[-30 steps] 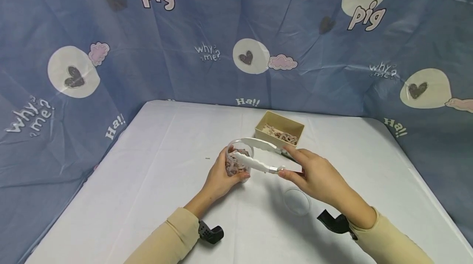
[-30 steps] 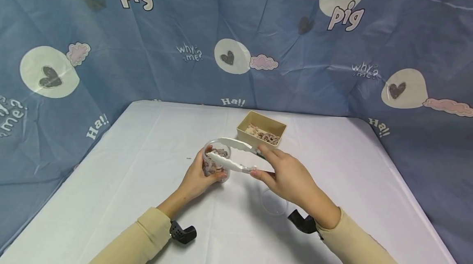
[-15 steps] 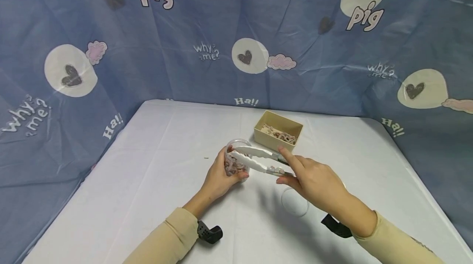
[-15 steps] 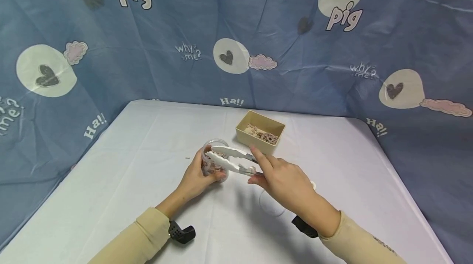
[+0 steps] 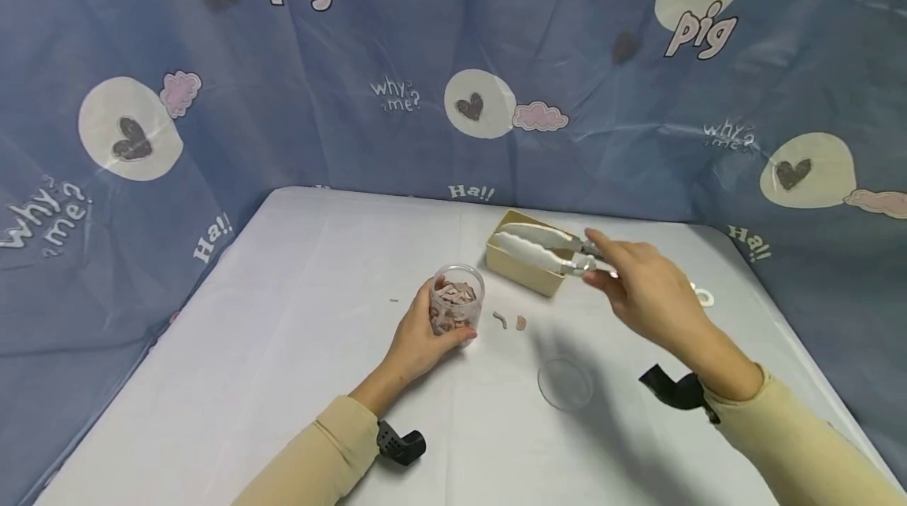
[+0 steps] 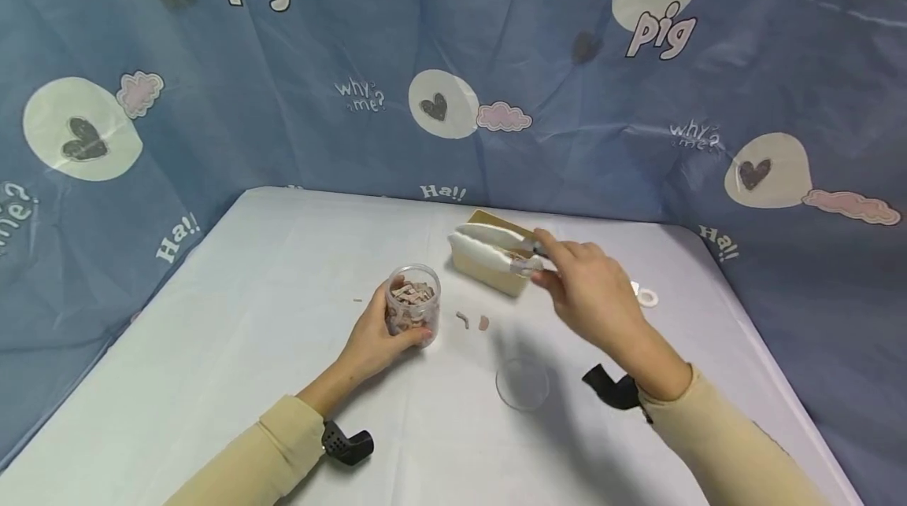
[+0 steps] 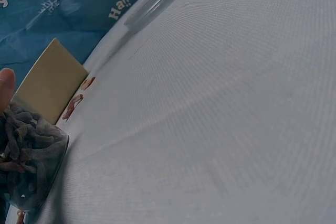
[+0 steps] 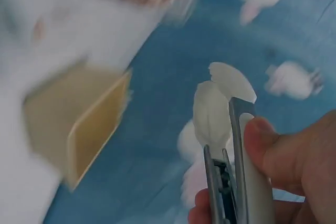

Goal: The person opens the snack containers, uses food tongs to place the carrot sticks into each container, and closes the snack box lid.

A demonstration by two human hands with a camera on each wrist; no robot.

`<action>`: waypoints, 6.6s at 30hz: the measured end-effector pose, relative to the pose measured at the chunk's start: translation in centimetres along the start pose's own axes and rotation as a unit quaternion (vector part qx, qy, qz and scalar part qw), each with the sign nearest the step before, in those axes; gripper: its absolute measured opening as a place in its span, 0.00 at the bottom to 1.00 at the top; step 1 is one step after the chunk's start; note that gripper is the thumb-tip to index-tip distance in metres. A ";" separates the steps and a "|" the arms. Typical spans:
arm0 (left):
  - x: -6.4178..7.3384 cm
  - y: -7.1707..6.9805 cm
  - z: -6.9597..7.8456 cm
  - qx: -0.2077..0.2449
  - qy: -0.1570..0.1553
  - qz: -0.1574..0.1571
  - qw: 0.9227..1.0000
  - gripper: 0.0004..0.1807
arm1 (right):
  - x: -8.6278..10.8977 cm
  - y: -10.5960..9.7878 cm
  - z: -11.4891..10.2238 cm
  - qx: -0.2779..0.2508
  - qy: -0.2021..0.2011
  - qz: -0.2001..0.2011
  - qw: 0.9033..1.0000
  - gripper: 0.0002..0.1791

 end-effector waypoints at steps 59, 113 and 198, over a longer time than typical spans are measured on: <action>0.1 0.0 0.1 0.001 0.004 0.003 1.000 0.52 | -6.4 10.3 8.2 0.003 0.181 -0.251 0.951 0.30; 0.0 0.2 0.2 -0.006 -0.005 0.000 1.000 0.54 | -4.8 9.5 9.2 0.033 0.178 -0.364 0.914 0.20; 0.2 0.2 0.1 -0.008 0.004 0.005 1.000 0.53 | -1.7 2.3 7.2 -0.057 0.123 -0.013 0.991 0.11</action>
Point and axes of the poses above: each hand's wrist, its own x-axis away from the middle knuckle, its own y-axis out of the palm, z = x × y, the point moved 6 cm from there along -x, towards the middle knuckle, and after that the axes turned 5 degrees about -x, right-handed, at the moved point
